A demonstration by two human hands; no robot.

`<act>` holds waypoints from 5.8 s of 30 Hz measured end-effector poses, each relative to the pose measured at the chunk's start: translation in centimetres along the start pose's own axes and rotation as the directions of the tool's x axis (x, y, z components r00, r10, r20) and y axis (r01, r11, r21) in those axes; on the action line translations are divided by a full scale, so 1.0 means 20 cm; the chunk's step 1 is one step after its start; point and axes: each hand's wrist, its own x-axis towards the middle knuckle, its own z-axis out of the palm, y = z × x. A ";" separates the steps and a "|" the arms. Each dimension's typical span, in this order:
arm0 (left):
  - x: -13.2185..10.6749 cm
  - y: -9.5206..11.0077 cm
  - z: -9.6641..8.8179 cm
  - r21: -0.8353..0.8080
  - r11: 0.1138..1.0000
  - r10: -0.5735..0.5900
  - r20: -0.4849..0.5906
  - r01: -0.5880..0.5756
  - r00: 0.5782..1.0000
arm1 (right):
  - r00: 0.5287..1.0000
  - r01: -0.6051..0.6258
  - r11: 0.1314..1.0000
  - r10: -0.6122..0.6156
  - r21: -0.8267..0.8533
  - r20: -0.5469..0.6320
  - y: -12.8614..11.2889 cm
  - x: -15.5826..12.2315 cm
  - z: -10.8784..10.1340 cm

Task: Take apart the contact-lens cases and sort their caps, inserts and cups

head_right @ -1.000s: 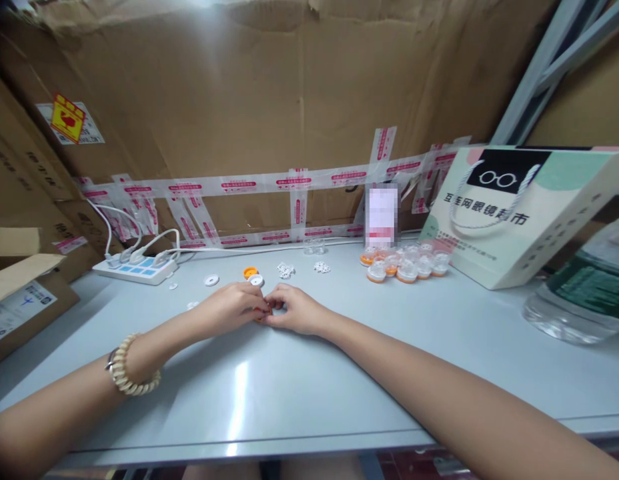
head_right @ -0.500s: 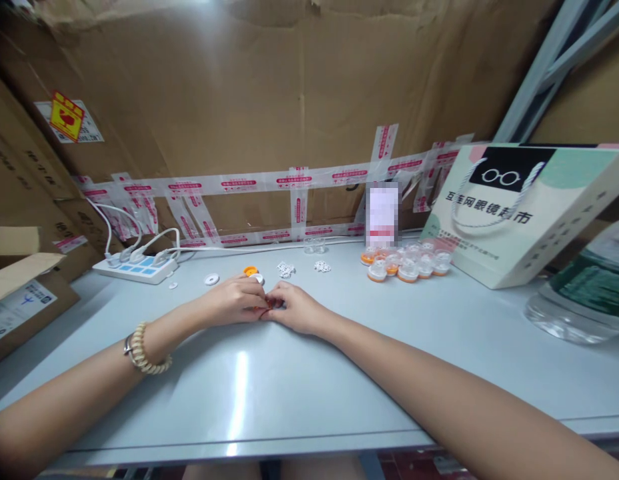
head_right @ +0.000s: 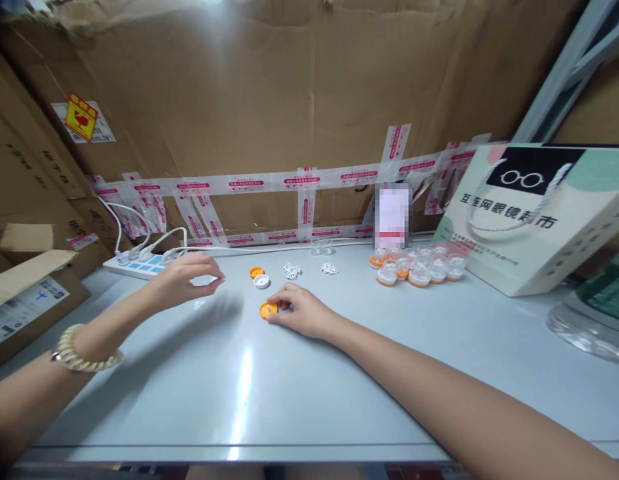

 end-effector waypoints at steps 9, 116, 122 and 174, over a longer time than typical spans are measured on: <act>-0.41 -0.11 -0.05 0.338 0.938 0.046 0.108 -0.080 0.993 | 0.999 0.054 0.998 -0.055 -0.042 -0.004 0.00 0.00 0.01; -0.60 -0.28 -0.14 0.312 0.937 -0.228 0.199 0.159 0.953 | 0.998 0.038 0.991 -0.045 -0.129 -0.052 -0.03 0.01 0.05; -0.43 -0.13 -0.18 0.157 0.972 -0.182 0.027 0.175 0.983 | 0.997 0.041 0.993 -0.048 -0.106 -0.064 -0.01 0.01 0.06; -0.02 -0.01 0.16 -0.200 0.859 -0.460 0.102 0.471 0.882 | 1.000 -0.005 0.998 0.003 0.066 0.028 0.01 0.00 0.01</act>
